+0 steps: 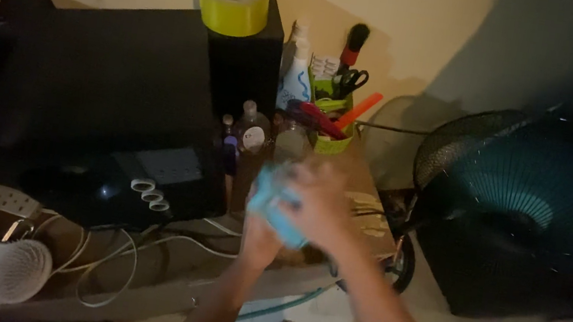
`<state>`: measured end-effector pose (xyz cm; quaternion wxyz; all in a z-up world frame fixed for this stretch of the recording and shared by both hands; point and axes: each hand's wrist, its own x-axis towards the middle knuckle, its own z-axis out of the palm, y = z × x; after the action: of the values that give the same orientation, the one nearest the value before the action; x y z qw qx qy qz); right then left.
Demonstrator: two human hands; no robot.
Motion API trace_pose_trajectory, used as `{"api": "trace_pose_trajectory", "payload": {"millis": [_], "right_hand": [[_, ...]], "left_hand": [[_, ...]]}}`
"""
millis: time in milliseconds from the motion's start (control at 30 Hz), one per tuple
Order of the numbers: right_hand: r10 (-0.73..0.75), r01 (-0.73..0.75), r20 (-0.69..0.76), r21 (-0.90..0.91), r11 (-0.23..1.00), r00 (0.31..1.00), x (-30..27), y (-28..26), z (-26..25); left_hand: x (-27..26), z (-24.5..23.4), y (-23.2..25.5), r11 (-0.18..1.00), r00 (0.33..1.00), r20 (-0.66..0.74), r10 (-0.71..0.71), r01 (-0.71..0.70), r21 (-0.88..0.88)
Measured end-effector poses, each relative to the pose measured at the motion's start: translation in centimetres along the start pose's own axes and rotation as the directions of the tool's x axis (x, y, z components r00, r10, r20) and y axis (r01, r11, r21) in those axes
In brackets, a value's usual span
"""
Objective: Cleaning and wiping down various household objects on a shelf using a cloth.
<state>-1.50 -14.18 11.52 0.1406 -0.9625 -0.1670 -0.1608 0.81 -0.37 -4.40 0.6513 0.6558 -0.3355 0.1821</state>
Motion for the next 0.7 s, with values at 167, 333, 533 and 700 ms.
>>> {"api": "trace_pose_trajectory", "payload": {"millis": [167,333,533,700], "right_hand": [[0.093,-0.086,-0.076,0.09,0.992,0.993,0.4,1.6,5.1],[0.32,-0.319,0.072,0.435,0.842,0.945,1.2,6.5,9.2],[-0.167,0.158,-0.333,-0.055,0.986,0.928,-0.1,-0.8,5.1],[0.394,-0.395,0.068,0.302,0.868,0.917,2.1,6.5,8.9]], "left_hand": [[3.3,0.1,4.7,0.918,0.94,0.01,-0.34,0.329,0.221],[2.7,1.2,4.7,0.928,0.947,-0.178,-0.269,0.304,0.217],[-0.7,1.3,-1.6,0.781,0.984,-0.029,-0.178,0.159,0.604],[2.8,1.6,4.4,0.904,0.926,-0.167,-0.339,0.369,0.216]]}}
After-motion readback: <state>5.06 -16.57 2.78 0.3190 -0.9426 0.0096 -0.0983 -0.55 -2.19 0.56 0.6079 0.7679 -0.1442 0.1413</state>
